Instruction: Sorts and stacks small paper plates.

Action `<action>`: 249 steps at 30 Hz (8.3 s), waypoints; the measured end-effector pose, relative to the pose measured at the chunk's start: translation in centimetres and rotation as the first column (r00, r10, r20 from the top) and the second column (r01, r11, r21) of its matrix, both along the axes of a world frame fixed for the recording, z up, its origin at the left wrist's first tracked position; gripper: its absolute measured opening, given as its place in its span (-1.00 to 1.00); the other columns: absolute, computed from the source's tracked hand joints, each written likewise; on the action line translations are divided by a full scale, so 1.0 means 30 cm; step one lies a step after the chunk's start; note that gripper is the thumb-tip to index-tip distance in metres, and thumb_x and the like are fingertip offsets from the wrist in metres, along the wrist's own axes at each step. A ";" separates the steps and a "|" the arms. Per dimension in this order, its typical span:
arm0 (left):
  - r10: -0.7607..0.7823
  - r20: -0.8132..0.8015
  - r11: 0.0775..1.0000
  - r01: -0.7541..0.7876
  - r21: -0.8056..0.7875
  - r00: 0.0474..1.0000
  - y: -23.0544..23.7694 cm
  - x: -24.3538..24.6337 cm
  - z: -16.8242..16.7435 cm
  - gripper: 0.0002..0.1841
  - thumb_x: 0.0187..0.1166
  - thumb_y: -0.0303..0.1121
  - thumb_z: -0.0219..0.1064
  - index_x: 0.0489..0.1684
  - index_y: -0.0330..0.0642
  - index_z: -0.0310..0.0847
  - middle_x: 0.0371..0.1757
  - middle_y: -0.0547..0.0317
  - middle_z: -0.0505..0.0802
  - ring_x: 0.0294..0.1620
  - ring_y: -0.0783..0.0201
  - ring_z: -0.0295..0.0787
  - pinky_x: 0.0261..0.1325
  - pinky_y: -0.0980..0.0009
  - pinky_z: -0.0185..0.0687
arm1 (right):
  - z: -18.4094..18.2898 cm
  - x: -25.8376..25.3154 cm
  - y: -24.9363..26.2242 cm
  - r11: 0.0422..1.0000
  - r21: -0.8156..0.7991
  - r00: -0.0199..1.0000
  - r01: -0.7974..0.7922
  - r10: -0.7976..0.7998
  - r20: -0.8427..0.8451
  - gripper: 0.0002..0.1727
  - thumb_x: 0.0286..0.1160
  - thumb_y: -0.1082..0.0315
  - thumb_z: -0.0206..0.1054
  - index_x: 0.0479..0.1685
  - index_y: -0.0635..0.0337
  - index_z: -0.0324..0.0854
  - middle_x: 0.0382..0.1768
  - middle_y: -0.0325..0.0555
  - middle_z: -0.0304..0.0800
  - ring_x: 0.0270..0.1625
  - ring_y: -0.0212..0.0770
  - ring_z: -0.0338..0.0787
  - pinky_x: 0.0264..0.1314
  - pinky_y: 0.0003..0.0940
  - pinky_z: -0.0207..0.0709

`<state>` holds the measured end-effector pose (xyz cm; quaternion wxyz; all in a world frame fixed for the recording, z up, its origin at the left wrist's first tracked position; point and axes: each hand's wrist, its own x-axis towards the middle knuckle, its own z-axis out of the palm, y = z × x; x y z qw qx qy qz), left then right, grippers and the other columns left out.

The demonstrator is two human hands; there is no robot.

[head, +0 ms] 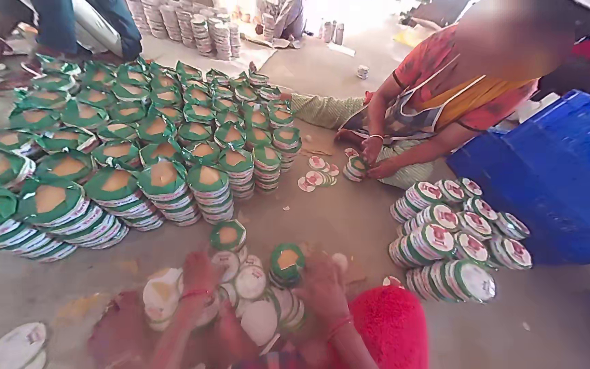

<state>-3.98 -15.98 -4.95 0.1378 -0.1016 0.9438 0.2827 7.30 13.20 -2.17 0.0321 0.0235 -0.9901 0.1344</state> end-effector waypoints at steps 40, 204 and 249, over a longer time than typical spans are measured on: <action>-0.243 0.032 0.863 0.200 0.464 0.970 0.346 -0.029 0.024 -0.41 0.39 -0.14 0.62 0.35 -0.27 0.64 0.23 -0.16 0.77 0.10 0.03 0.75 0.25 0.11 0.63 | -0.008 -0.180 -0.147 0.960 -0.280 0.966 -0.010 0.082 0.247 -0.19 0.54 0.66 0.15 0.86 0.29 -0.01 0.78 0.10 0.27 0.81 0.08 0.28 0.84 0.01 0.13; -0.369 0.284 0.917 0.396 -0.045 0.885 0.162 0.049 0.013 -0.14 0.08 0.01 0.76 0.42 -0.25 0.56 0.54 -0.44 0.48 0.62 -0.47 0.29 0.51 -0.32 0.38 | -0.083 -0.010 0.069 0.982 -0.112 0.950 -0.150 0.112 -0.292 -0.54 0.49 0.32 0.17 0.33 -0.06 0.78 0.41 -0.10 0.77 0.61 0.31 0.52 0.49 0.40 0.41; -0.129 0.089 0.778 0.045 0.627 0.988 0.322 0.063 -0.099 -0.52 0.47 -0.34 0.54 0.36 -0.28 0.63 0.29 -0.12 0.79 0.28 0.10 0.76 0.44 0.13 0.58 | -0.130 -0.139 -0.073 0.915 -0.397 0.949 -0.074 0.187 0.255 -0.28 0.65 0.45 0.19 0.82 0.36 0.08 0.63 0.18 0.50 0.66 0.11 0.52 0.78 -0.06 0.24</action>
